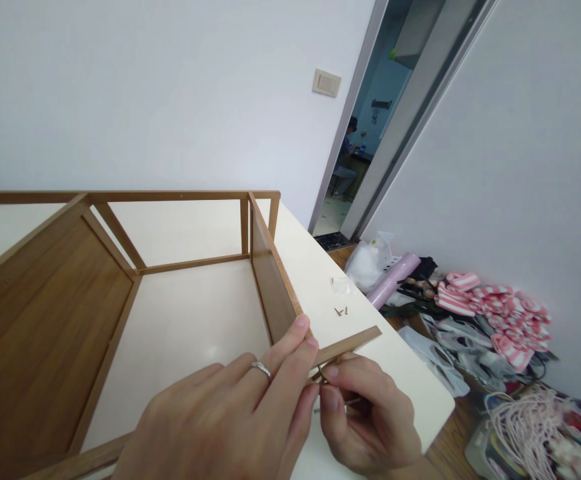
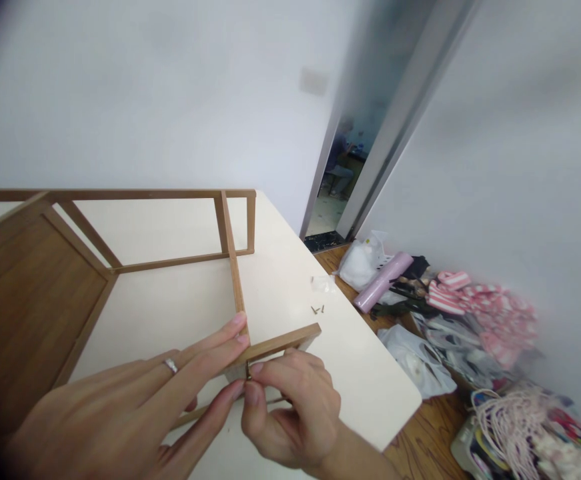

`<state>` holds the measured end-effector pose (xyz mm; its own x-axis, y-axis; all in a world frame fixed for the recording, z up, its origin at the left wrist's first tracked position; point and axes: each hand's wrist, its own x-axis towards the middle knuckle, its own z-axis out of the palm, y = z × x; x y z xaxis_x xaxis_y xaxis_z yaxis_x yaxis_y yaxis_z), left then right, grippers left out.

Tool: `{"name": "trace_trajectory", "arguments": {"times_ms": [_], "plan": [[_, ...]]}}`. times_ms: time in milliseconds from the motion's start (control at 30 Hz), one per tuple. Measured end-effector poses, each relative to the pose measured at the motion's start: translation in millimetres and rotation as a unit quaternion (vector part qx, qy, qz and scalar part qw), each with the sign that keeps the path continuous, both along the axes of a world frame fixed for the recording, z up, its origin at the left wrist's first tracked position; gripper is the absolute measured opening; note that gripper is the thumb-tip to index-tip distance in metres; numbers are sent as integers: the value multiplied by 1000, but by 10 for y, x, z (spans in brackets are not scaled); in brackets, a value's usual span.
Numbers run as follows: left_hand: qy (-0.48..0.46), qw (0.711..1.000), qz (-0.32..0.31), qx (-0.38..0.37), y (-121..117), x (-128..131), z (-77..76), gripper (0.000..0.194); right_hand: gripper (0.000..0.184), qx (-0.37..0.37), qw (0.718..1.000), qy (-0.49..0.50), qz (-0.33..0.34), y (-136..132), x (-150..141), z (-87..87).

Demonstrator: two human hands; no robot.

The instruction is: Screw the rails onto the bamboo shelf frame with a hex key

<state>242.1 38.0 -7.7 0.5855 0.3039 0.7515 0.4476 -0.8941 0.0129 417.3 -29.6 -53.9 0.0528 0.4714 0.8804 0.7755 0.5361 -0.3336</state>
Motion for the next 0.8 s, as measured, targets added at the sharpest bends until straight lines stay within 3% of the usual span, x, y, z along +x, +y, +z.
{"name": "trace_trajectory", "arguments": {"times_ms": [533,667,800], "plan": [[47,997,45,-52,-86,-22,54,30,33,55,998,32,15,83,9,-55],[39,995,61,-70,-118,9,95,30,31,64,997,27,-32,75,19,-132],[28,993,93,-74,-130,56,121,30,22,178,977,101,-60,54,17,-174]]}}
